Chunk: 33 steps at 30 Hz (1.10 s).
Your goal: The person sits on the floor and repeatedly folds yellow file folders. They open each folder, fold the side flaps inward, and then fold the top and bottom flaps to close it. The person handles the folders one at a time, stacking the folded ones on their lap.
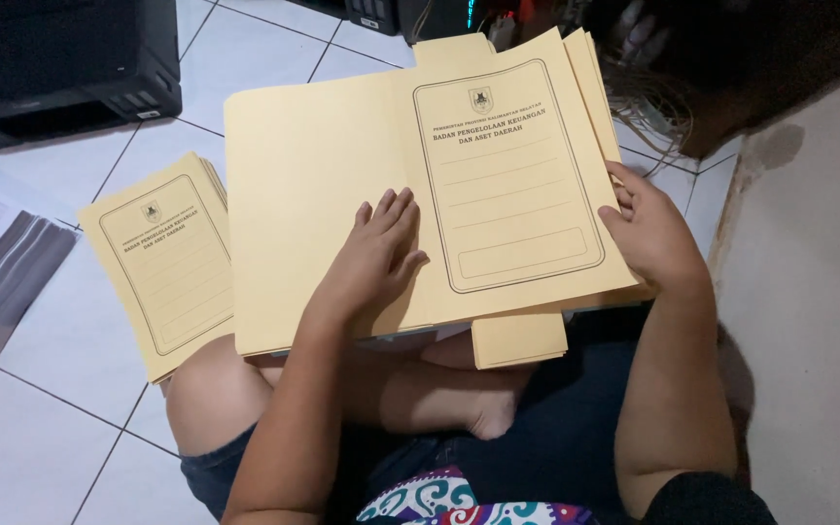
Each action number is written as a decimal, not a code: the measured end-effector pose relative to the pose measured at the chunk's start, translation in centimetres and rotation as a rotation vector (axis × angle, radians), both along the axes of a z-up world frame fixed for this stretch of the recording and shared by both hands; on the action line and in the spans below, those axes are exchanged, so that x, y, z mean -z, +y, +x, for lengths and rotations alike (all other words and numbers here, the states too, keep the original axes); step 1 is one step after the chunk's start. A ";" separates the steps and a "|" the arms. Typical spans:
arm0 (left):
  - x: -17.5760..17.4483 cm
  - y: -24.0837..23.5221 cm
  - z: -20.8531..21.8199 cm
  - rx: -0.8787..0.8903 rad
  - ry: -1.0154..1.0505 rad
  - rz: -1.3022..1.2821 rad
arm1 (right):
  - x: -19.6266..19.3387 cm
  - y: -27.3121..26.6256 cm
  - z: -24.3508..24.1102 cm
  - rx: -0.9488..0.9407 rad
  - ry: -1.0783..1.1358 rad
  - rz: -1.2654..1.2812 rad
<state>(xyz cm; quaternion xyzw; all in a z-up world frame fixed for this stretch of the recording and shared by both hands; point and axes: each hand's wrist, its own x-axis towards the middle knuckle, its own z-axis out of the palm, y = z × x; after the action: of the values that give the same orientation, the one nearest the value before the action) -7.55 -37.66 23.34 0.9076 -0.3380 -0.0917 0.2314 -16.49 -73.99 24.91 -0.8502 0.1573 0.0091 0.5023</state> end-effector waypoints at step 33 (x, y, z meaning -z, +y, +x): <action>0.4 0.0 -0.2 0.053 -0.093 -0.117 | 7.4 -5.3 0.7 0.250 0.055 0.720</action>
<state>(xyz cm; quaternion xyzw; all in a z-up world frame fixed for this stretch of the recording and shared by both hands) -7.75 -37.61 22.92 0.8866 -0.3770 -0.0355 0.2655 -15.82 -79.27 17.48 -0.5932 0.2599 0.0253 0.7615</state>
